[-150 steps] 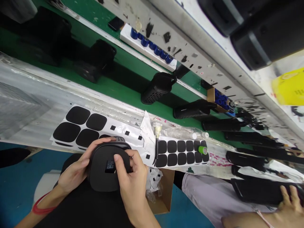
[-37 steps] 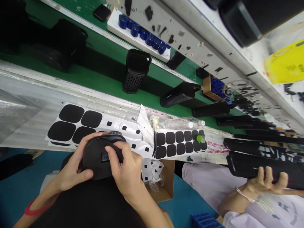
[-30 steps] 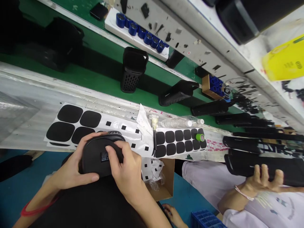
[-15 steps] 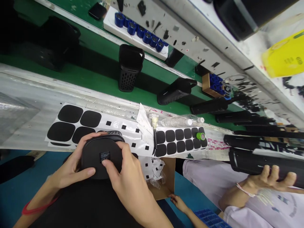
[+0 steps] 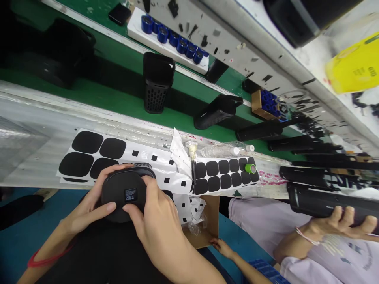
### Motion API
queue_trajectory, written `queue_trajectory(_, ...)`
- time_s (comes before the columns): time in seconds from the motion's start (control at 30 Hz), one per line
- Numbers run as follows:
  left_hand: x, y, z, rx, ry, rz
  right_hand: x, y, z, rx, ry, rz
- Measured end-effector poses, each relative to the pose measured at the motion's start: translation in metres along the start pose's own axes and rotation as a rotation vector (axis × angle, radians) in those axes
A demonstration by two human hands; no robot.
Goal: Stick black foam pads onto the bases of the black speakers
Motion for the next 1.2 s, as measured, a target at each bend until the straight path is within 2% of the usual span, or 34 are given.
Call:
queue_trajectory(0.27,-0.003,-0.006,-0.002,-0.094,-0.100,0.069,-0.004,-0.002,0.003,-0.008,0.057,-0.058)
queue_trajectory(0.4,-0.002,-0.003,-0.002,-0.052,-0.200,0.079,-0.003,-0.001,0.005,0.019,0.083,-0.072)
queue_trajectory(0.57,-0.001,0.005,-0.004,0.022,-0.287,-0.016,-0.003,-0.004,0.007,0.010,0.063,-0.058)
queue_trajectory(0.77,-0.004,0.002,-0.008,-0.004,-0.181,-0.083,0.001,-0.004,0.006,0.019,0.000,-0.076)
queue_trajectory(0.93,-0.004,-0.001,-0.010,-0.034,0.169,-0.125,0.003,-0.005,0.005,0.000,-0.040,-0.086)
queue_trajectory(1.0,-0.005,-0.001,-0.009,-0.046,0.224,-0.136,0.003,-0.006,0.004,0.005,-0.038,-0.083)
queue_trajectory(1.13,-0.004,0.000,-0.008,-0.066,-0.112,-0.099,0.004,-0.006,0.005,0.033,-0.027,-0.082)
queue_trajectory(1.2,-0.004,0.000,-0.008,-0.064,-0.211,-0.081,0.005,-0.006,0.006,0.041,-0.024,-0.073)
Point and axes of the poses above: each hand's wrist, its own y-axis away from the middle knuckle, its own z-axis out of the palm, x = y × z, the point moved 7 cm from there along -y, towards the middle knuckle, and after that the axes turned 15 degrees about y, right-handed, at the moved point
